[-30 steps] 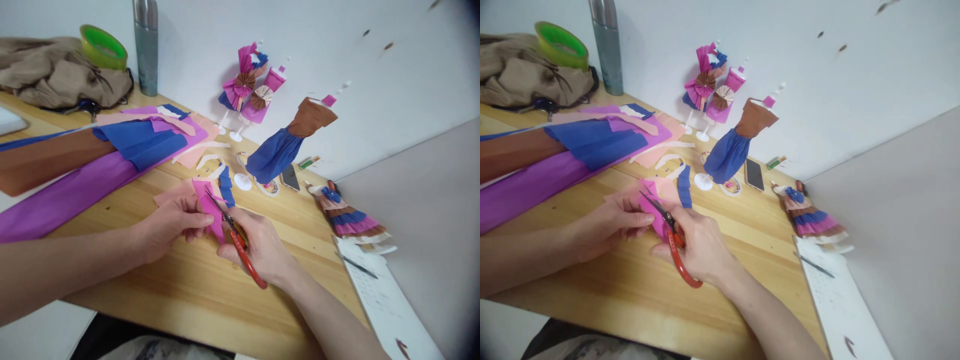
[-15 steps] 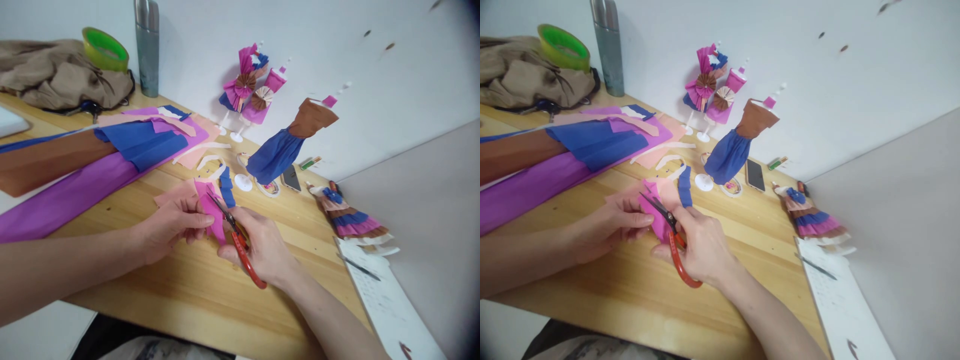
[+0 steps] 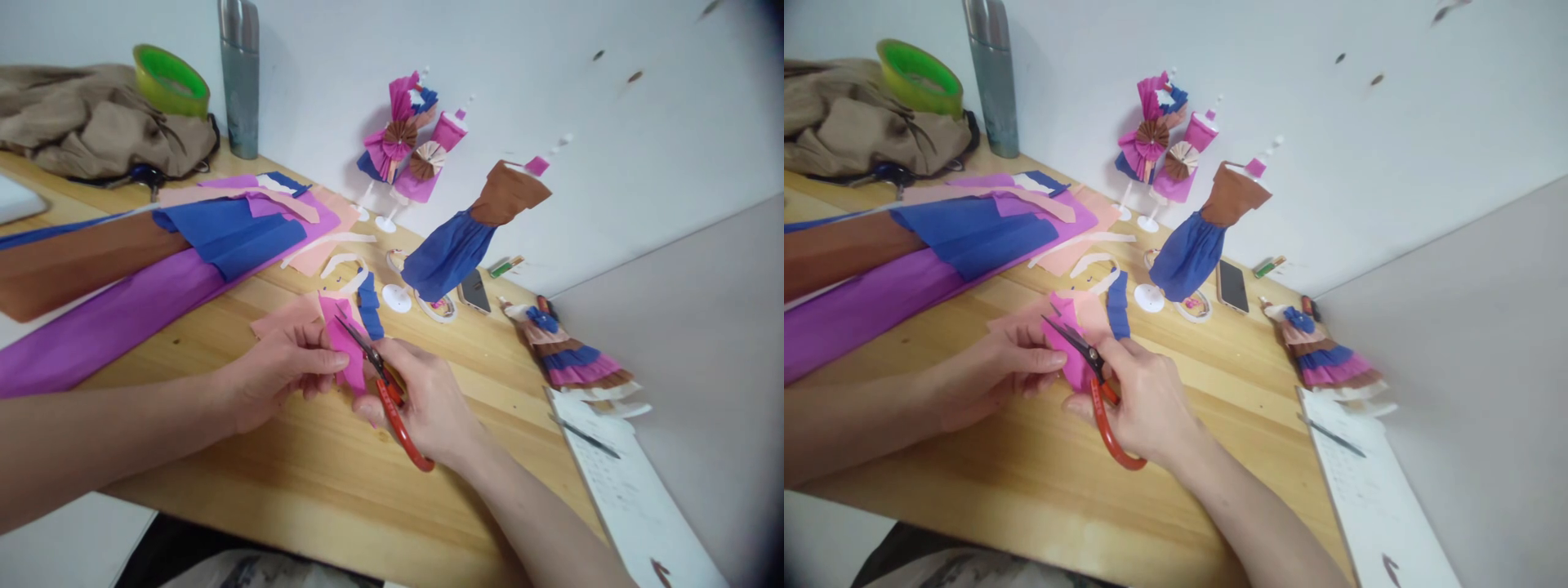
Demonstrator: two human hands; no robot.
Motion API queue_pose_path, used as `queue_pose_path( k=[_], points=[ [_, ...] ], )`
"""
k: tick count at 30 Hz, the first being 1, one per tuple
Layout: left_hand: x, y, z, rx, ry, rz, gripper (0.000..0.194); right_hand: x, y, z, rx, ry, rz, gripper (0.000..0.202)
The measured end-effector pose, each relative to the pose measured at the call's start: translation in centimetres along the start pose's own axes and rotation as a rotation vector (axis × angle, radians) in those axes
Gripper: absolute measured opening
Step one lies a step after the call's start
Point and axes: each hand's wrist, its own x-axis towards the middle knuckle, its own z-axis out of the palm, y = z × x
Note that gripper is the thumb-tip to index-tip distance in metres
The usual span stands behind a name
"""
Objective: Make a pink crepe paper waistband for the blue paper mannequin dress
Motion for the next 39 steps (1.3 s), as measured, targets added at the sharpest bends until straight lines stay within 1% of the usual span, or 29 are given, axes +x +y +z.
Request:
queue_pose_path(
  k=[8,13,18,30,36,39],
  points=[
    [0.06,-0.04,0.08,-0.014,0.015,-0.007,0.022,0.03,0.13,0.04,0.02,0.053,-0.024,0.05],
    [-0.01,-0.15,0.01,-0.015,0.005,0.002,0.021,-0.03,0.17,0.06,0.027,0.045,-0.012,0.05],
    [-0.04,-0.09,0.06,-0.008,0.001,-0.008,0.02,0.01,0.14,0.13,0.023,0.065,-0.027,0.051],
    [0.0,-0.02,-0.04,-0.032,-0.009,-0.022,0.02,0.18,0.08,0.14,0.029,0.069,-0.034,0.047],
    [-0.05,0.04,0.05,-0.035,-0.016,-0.018,0.017,0.24,0.26,0.29,0.09,0.107,-0.042,0.045],
    [-0.18,0.07,0.13,-0.035,-0.001,-0.012,0.02,0.31,0.22,0.13,0.148,0.104,-0.01,0.042]
  ],
)
